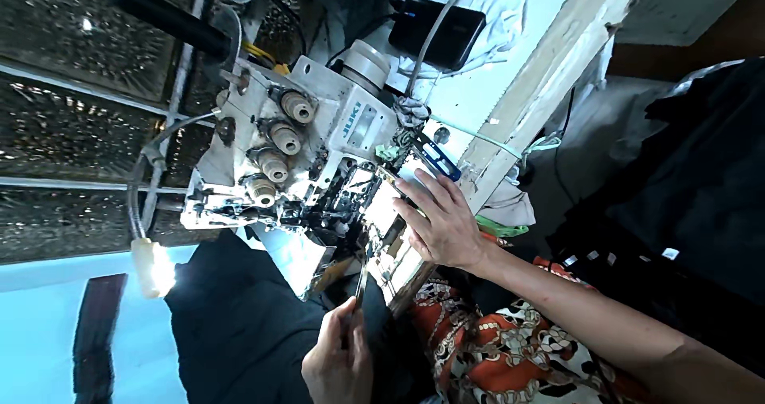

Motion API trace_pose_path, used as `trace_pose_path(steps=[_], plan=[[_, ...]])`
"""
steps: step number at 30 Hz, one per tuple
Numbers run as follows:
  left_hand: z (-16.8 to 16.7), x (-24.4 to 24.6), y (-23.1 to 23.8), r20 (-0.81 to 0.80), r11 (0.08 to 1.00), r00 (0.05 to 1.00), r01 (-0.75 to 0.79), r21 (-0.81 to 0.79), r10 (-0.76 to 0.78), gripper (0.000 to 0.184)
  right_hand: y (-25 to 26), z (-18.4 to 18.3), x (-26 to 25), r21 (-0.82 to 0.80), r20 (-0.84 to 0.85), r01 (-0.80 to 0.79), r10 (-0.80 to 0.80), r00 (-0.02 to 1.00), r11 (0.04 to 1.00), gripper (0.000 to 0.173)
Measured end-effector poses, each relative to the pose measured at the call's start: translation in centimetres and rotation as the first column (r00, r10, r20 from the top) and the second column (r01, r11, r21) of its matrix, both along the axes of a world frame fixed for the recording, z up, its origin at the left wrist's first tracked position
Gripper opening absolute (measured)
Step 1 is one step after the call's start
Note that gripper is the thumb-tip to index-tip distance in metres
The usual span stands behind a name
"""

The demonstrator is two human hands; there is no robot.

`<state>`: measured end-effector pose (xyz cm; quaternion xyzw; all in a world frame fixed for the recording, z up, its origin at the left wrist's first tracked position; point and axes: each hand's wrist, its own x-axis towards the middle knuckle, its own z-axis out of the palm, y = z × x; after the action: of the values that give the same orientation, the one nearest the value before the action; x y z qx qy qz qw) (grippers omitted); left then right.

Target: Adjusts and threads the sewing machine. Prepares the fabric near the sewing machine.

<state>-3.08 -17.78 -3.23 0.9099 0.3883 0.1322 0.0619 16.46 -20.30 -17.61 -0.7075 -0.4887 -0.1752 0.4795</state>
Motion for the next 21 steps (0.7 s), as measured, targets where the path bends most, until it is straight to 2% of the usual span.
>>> trace_pose_path(steps=[2,5,8,11,13,17,19,21], plan=[[-0.2,-0.3,-0.2,0.037,1.0,0.999,-0.007,-0.011,0.007,0.025,0.0,0.1,0.0,0.0,0.004,-0.007,0.007,1.0,1.0,0.037],[-1.6,-0.1,0.4,0.083,0.994,0.996,-0.038,0.106,0.029,0.026,0.0,0.1,0.1,0.0,0.015,-0.004,0.004,1.0,1.0,0.037],[-3.5,0.8,1.2,0.02,0.957,0.997,-0.083,0.278,0.081,0.023,0.0,0.0,0.1,-0.003,0.025,0.002,-0.002,1.0,1.0,0.038],[-5.4,1.7,1.7,-0.034,0.924,0.991,-0.11,0.366,0.131,0.023,0.0,0.1,0.1,-0.012,0.034,0.017,-0.016,0.999,1.0,0.037],[-5.7,1.6,1.9,0.012,0.951,0.995,-0.102,0.293,0.103,0.023,0.0,0.1,0.1,-0.018,0.04,0.026,-0.025,0.999,1.0,0.037],[-4.2,-0.3,1.7,0.262,0.996,0.963,-0.044,-0.081,0.064,0.024,0.0,-0.2,0.2,-0.02,0.053,0.034,-0.032,0.998,0.999,0.037],[-3.6,-1.1,1.0,0.292,0.989,0.955,-0.018,-0.148,0.061,0.023,0.0,-0.2,0.2,-0.026,0.055,0.033,-0.032,0.998,0.999,0.037],[-3.4,-1.7,0.5,0.274,0.992,0.96,-0.017,-0.127,0.051,0.023,0.0,-0.2,0.2,-0.03,0.047,0.036,-0.034,0.998,0.999,0.037]])
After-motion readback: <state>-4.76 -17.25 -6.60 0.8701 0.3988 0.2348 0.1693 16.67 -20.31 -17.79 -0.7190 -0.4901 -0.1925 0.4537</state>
